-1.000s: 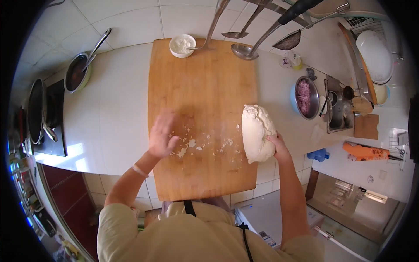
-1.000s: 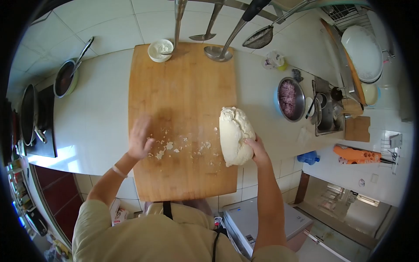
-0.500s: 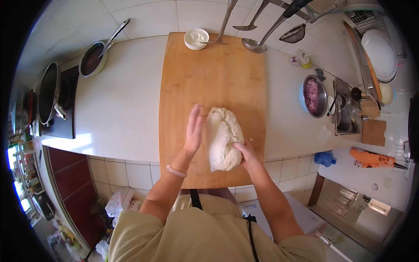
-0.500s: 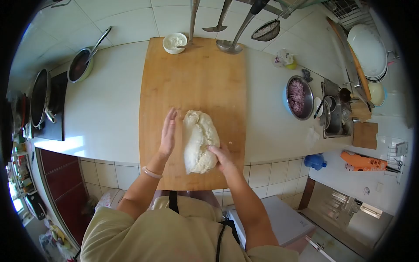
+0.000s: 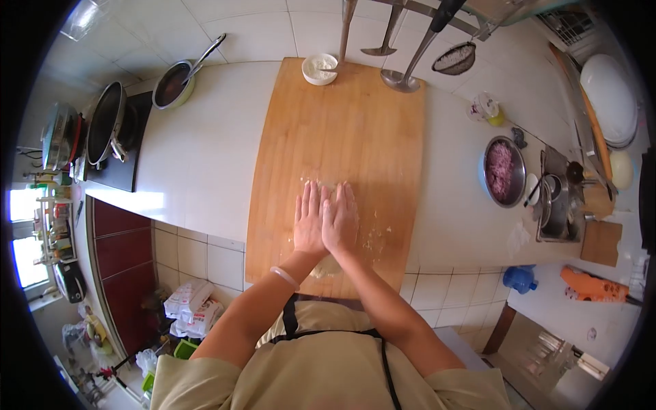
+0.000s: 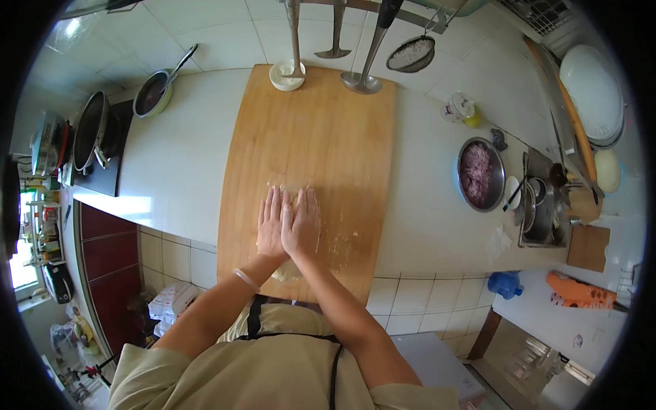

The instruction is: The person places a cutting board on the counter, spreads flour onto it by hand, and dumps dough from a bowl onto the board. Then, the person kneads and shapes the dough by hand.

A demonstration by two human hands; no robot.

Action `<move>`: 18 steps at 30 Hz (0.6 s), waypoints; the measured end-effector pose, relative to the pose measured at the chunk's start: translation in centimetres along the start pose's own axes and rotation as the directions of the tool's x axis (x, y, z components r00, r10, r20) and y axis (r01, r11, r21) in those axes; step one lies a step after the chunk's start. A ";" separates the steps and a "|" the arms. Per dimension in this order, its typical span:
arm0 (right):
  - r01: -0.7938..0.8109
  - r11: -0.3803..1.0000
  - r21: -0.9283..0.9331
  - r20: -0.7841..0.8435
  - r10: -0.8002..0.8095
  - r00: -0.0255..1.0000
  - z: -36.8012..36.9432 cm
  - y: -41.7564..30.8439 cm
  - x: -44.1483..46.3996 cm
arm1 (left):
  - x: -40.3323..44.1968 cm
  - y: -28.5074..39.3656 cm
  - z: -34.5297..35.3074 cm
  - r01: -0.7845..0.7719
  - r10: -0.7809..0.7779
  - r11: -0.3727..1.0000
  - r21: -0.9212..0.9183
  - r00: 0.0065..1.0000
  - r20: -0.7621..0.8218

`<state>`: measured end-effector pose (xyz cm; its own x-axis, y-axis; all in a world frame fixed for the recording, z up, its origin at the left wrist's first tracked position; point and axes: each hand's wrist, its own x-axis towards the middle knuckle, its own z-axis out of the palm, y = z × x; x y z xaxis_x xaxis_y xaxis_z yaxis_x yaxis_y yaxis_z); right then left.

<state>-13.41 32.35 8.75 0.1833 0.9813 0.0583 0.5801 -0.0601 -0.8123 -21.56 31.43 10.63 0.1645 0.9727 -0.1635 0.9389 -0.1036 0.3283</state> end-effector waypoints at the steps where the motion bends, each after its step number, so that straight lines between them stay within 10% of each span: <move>1: 0.027 0.999 -0.025 0.017 -0.027 0.999 0.0 0.3 0.0 | 0.4 -0.3 0.3 -0.025 0.025 1.000 0.012 0.999 -0.048; 18: -0.100 0.995 -0.002 -0.159 0.098 0.982 4.1 1.7 9.5 | 10.4 -3.0 1.0 0.082 -0.093 0.989 -0.122 0.992 -0.085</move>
<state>-13.94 42.27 5.48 0.3636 0.9289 0.0699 0.5603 -0.1582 -0.8130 -22.37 41.62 6.97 0.0501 0.9923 -0.1133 0.9053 0.0028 0.4248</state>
